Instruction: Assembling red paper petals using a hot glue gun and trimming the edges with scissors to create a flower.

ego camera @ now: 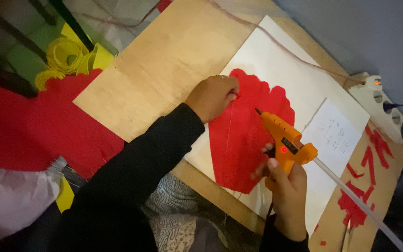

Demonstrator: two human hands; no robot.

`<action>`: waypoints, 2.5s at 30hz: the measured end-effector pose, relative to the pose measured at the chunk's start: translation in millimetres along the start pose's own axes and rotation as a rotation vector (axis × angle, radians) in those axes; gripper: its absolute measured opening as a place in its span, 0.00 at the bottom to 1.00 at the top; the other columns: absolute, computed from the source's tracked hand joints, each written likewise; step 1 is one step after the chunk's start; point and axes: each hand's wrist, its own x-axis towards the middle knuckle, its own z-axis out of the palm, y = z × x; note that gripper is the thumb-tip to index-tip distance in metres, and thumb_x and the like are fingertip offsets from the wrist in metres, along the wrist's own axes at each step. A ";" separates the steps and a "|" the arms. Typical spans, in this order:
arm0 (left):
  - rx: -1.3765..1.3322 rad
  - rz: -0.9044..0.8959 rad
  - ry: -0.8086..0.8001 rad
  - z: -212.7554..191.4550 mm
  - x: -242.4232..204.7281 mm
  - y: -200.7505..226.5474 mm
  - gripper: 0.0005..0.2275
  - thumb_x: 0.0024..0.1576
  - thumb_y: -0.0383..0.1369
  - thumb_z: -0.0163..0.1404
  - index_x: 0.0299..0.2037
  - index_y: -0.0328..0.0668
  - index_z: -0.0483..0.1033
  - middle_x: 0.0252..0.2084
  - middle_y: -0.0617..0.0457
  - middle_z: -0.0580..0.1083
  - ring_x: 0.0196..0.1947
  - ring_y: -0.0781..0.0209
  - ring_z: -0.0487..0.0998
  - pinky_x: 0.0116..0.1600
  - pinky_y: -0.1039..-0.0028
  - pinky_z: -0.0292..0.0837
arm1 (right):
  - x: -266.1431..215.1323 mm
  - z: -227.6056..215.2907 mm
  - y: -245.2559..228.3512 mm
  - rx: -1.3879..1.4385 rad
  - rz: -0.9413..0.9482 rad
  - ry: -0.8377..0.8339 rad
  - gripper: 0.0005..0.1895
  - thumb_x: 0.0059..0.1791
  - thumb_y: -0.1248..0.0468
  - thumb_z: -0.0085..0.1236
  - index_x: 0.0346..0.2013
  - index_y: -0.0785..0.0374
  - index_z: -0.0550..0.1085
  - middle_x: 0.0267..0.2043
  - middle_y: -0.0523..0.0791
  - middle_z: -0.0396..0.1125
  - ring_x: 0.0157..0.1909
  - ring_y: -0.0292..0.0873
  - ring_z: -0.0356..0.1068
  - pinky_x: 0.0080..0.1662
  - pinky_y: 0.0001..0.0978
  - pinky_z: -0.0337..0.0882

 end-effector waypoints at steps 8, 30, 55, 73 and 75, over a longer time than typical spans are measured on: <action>-0.074 -0.125 -0.014 -10.7 -2.7 9.2 0.05 0.62 0.33 0.45 0.34 0.47 0.71 0.31 0.49 0.76 0.33 0.46 0.76 0.37 0.56 0.66 | 20.8 27.8 4.2 -0.208 0.081 0.002 0.22 0.52 0.45 0.45 0.31 0.63 0.66 0.35 0.51 0.74 0.32 0.41 0.63 0.25 0.26 0.53; -0.147 -0.069 0.128 -4.1 -7.5 5.7 0.09 0.64 0.31 0.36 0.32 0.45 0.64 0.19 0.52 0.67 0.17 0.50 0.64 0.23 0.58 0.56 | 31.4 55.2 -3.6 -0.200 0.024 0.014 0.30 0.54 0.43 0.42 0.41 0.70 0.73 0.34 0.50 0.71 0.35 0.45 0.71 0.42 0.32 0.69; -0.160 -0.047 0.168 0.8 -6.5 2.4 0.07 0.62 0.31 0.39 0.32 0.42 0.65 0.21 0.46 0.70 0.20 0.40 0.68 0.25 0.51 0.58 | 26.6 48.3 -0.9 -0.235 0.035 -0.001 0.30 0.56 0.42 0.40 0.41 0.69 0.72 0.31 0.51 0.70 0.36 0.46 0.71 0.43 0.32 0.68; -0.120 -0.078 0.139 4.2 -5.1 1.4 0.08 0.63 0.34 0.40 0.35 0.41 0.65 0.25 0.40 0.74 0.25 0.31 0.73 0.28 0.44 0.61 | 25.7 47.4 3.1 -0.198 0.016 0.007 0.28 0.56 0.43 0.41 0.43 0.68 0.72 0.30 0.50 0.68 0.34 0.46 0.71 0.42 0.31 0.69; -0.081 -0.058 0.150 9.1 -5.2 -0.9 0.05 0.61 0.29 0.40 0.33 0.42 0.65 0.20 0.47 0.70 0.19 0.42 0.70 0.23 0.51 0.60 | 25.5 50.9 0.3 -0.123 0.038 0.039 0.27 0.55 0.45 0.45 0.41 0.70 0.70 0.38 0.49 0.66 0.34 0.42 0.67 0.44 0.39 0.76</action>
